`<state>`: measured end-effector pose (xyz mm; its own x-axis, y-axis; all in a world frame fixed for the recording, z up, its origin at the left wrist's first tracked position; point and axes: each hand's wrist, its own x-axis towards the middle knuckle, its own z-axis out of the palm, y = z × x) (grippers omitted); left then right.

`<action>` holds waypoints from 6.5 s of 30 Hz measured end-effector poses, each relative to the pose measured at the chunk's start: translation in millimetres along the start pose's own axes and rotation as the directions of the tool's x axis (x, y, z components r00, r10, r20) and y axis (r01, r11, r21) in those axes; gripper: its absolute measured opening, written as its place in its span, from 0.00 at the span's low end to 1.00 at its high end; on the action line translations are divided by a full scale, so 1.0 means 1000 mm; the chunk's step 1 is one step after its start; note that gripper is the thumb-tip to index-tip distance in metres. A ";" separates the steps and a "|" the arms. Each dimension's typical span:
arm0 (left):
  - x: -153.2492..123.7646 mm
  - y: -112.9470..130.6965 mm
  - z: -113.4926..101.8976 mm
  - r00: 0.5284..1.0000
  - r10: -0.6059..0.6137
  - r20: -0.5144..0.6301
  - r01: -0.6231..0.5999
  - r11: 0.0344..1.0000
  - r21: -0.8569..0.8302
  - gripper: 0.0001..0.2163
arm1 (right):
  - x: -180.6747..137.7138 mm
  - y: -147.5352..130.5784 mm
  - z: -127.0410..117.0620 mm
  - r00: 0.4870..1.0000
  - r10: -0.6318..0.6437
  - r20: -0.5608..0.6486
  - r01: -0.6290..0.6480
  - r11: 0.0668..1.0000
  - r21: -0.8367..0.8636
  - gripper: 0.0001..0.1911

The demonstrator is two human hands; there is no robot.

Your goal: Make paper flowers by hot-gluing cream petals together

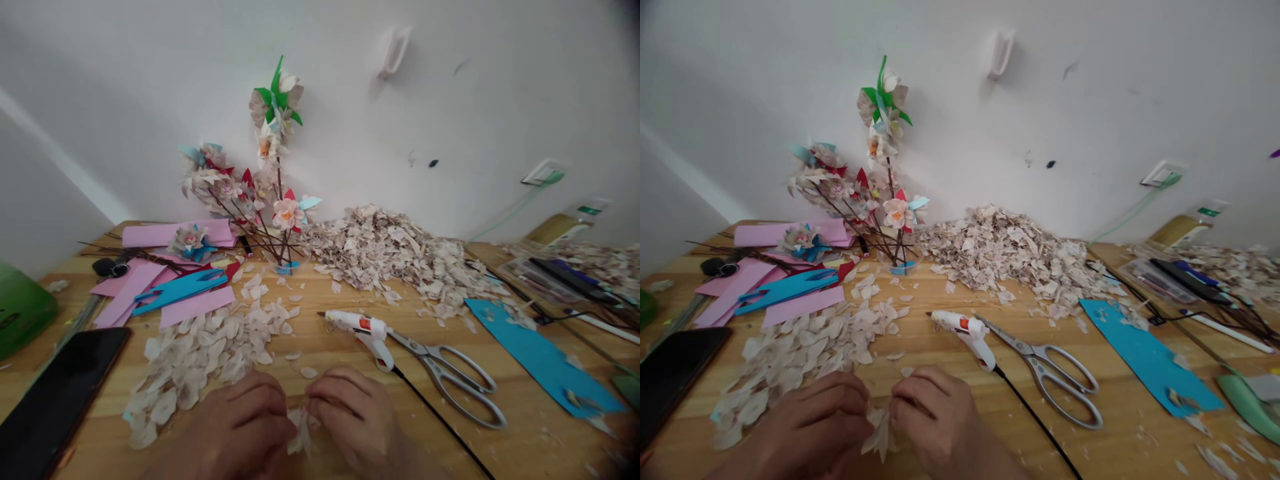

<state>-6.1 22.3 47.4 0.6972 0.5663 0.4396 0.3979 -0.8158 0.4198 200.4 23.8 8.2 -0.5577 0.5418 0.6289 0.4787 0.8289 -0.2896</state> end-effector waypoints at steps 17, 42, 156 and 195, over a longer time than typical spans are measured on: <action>-0.006 0.000 0.006 0.974 -0.163 -0.157 0.156 0.986 -0.055 0.25 | 0.006 -0.002 -0.002 0.995 0.081 -0.064 -0.077 0.995 0.066 0.13; -0.012 0.003 0.027 0.830 -0.556 0.038 0.513 0.736 -0.442 0.28 | 0.000 -0.004 0.025 0.704 0.694 0.154 -0.691 0.617 0.376 0.04; -0.024 -0.062 0.019 0.708 -0.439 -0.553 0.536 0.844 0.017 0.14 | 0.086 0.028 0.052 0.739 0.644 0.199 -0.603 0.763 -0.231 0.18; -0.004 -0.034 0.025 0.431 -0.902 0.034 0.287 0.102 -0.952 0.14 | 0.079 -0.002 0.046 0.510 0.732 0.451 -0.547 -0.128 0.827 0.25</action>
<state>-7.4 45.2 11.8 -0.0382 0.9757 -0.2157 -0.3272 0.1917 0.9253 123.9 71.3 25.9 -0.2398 0.9464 -0.2162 -0.3175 -0.2869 -0.9038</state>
